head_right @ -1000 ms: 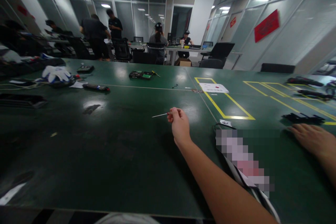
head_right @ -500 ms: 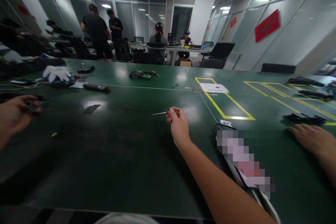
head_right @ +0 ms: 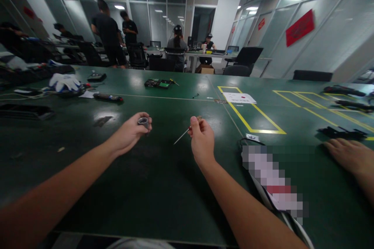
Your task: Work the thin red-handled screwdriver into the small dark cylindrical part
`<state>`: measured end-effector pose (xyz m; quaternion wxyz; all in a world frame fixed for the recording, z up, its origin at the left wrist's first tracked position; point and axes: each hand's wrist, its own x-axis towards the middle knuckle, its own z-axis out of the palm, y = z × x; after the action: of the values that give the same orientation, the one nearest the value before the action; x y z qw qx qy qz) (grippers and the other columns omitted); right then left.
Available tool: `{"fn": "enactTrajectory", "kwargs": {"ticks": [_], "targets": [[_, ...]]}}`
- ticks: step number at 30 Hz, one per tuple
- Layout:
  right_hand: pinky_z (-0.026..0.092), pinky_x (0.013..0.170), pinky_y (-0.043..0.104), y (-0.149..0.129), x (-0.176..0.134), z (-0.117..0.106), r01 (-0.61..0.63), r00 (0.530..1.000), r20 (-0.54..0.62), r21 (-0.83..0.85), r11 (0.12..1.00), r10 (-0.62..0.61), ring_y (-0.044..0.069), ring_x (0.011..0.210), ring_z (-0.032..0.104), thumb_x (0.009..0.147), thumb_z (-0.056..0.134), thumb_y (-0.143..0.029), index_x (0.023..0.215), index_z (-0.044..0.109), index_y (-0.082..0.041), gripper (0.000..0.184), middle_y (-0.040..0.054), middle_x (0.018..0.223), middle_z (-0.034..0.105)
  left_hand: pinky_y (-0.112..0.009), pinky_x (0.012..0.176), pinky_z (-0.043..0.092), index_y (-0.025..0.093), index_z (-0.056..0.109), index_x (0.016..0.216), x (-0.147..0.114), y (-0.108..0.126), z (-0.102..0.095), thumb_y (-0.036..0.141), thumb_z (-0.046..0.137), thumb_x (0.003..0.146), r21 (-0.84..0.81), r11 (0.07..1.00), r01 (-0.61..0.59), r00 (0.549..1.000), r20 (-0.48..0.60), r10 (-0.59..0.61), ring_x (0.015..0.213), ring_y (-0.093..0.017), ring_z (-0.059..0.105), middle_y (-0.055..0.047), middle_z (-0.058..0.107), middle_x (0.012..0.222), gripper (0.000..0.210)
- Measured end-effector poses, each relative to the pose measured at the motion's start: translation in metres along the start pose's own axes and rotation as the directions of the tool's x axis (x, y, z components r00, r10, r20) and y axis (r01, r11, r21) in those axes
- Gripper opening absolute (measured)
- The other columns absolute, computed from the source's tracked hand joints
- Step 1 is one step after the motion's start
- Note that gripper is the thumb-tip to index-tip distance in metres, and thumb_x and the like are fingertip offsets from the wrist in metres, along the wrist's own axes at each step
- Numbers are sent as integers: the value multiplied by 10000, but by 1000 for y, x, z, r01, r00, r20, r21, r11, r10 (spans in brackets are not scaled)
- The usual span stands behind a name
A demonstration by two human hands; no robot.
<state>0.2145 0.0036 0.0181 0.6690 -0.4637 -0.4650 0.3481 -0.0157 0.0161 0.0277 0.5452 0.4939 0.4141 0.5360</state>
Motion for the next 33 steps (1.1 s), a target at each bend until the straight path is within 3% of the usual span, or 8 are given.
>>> {"fn": "enactTrajectory", "kwargs": {"ticks": [3, 6, 8, 16, 28, 33], "targets": [[421, 578, 285, -4, -2, 1, 12, 1000, 9, 13, 1000, -12, 128, 580, 508, 880, 676, -556, 755, 588, -237, 353, -36, 653, 541, -348, 885, 474, 173, 560, 1065, -3, -21, 19, 21, 652, 707, 192, 980, -50, 991, 135, 24, 910, -179, 623, -55, 648, 1036, 399], [437, 598, 289, -7, -4, 1, 35, 999, 17, 32, 999, -36, 131, 589, 524, 886, 674, -552, 771, 585, -238, 346, -35, 659, 555, -397, 961, 480, 164, 625, 1088, -8, -35, 24, 60, 716, 745, 297, 949, -103, 957, 290, 13, 1022, -220, 649, -79, 683, 1090, 369], [453, 622, 293, -8, -6, 1, 57, 998, 29, 34, 998, -58, 137, 618, 555, 902, 665, -533, 800, 601, -237, 320, -24, 684, 589, -417, 982, 484, 172, 667, 1129, -11, -40, 23, 73, 746, 743, 334, 933, -133, 946, 323, 19, 1054, -236, 658, -81, 696, 1124, 406], [502, 681, 323, -14, -13, 3, 165, 980, 133, -130, 978, -147, 166, 668, 606, 943, 622, -497, 837, 632, -241, 277, 6, 721, 649, -443, 1030, 472, 206, 698, 1231, -13, -46, 18, 135, 772, 777, 369, 900, -232, 949, 290, 125, 1122, -260, 654, -95, 698, 1222, 466], [529, 716, 345, -11, -16, 1, 185, 965, 223, -194, 963, -140, 197, 730, 689, 932, 650, -474, 919, 685, -245, 232, 30, 787, 726, -427, 1045, 453, 245, 684, 1298, -9, -51, 8, 170, 759, 821, 412, 845, -340, 927, 301, 226, 1156, -245, 626, -82, 672, 1238, 489], [465, 577, 303, -9, -12, 1, 144, 965, 244, -181, 973, -97, 154, 583, 601, 919, 652, -494, 945, 670, -246, 250, -1, 724, 677, -422, 1049, 447, 243, 687, 1300, -10, -49, 8, 168, 763, 823, 456, 809, -371, 919, 303, 251, 1167, -248, 616, -84, 670, 1238, 489]]}}
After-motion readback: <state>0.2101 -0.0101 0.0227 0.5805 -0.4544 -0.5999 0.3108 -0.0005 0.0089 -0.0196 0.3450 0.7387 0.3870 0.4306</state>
